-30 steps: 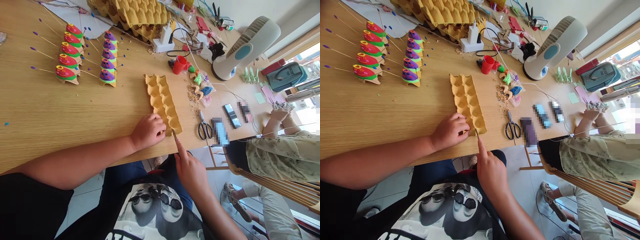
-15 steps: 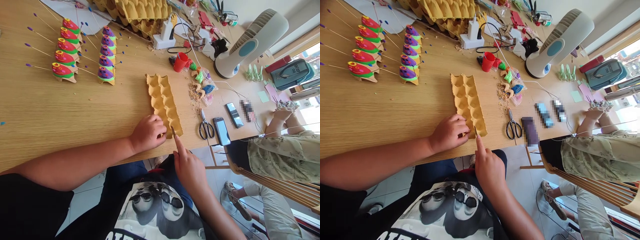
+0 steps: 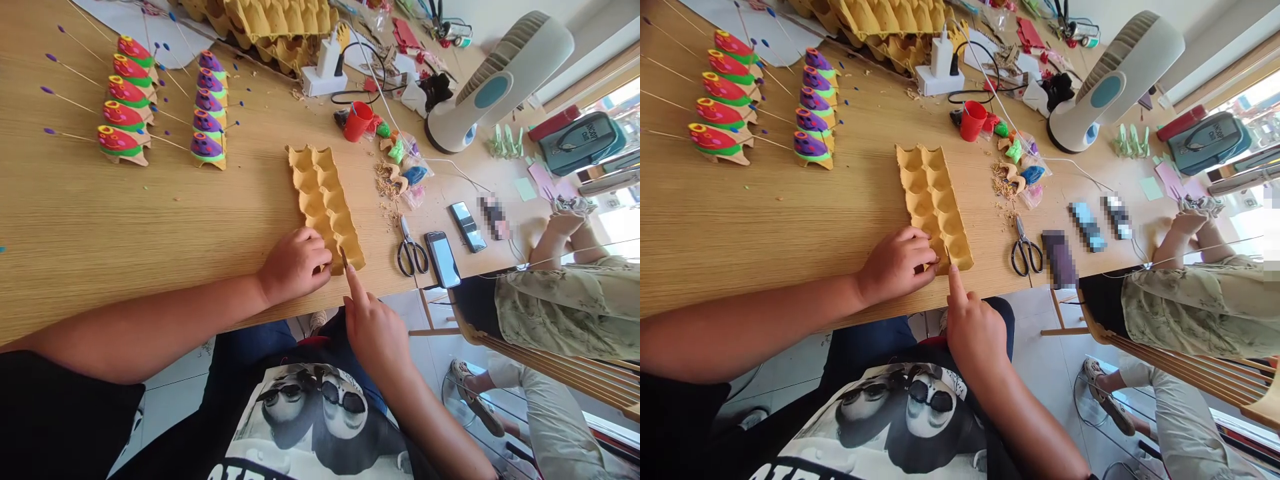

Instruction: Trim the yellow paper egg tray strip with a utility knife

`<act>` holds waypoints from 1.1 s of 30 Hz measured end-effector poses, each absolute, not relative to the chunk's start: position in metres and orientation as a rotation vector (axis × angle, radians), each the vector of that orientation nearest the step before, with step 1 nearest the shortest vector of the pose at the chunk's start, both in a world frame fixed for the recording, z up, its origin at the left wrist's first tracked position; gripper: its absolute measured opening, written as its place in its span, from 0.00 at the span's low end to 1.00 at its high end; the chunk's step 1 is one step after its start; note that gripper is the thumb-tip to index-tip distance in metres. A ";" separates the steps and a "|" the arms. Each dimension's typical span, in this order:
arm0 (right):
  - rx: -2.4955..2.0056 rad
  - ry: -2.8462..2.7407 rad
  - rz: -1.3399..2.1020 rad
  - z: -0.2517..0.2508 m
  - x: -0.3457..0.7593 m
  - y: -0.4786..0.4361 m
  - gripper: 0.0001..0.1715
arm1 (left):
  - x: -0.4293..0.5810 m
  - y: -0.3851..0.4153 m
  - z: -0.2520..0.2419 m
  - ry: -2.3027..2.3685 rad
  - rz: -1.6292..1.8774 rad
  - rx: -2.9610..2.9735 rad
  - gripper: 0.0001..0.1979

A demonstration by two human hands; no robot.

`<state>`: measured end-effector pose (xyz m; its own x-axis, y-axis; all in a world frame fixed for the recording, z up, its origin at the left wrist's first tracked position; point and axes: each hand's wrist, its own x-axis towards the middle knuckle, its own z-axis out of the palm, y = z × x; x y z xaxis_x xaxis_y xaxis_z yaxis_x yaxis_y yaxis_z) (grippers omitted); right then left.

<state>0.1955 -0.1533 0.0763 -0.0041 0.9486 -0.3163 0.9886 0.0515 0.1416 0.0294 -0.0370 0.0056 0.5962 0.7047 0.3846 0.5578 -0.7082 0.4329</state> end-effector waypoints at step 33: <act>1.994 2.014 -0.227 0.075 0.198 -0.164 0.35 | 0.030 -0.039 0.003 1.029 0.807 2.553 0.09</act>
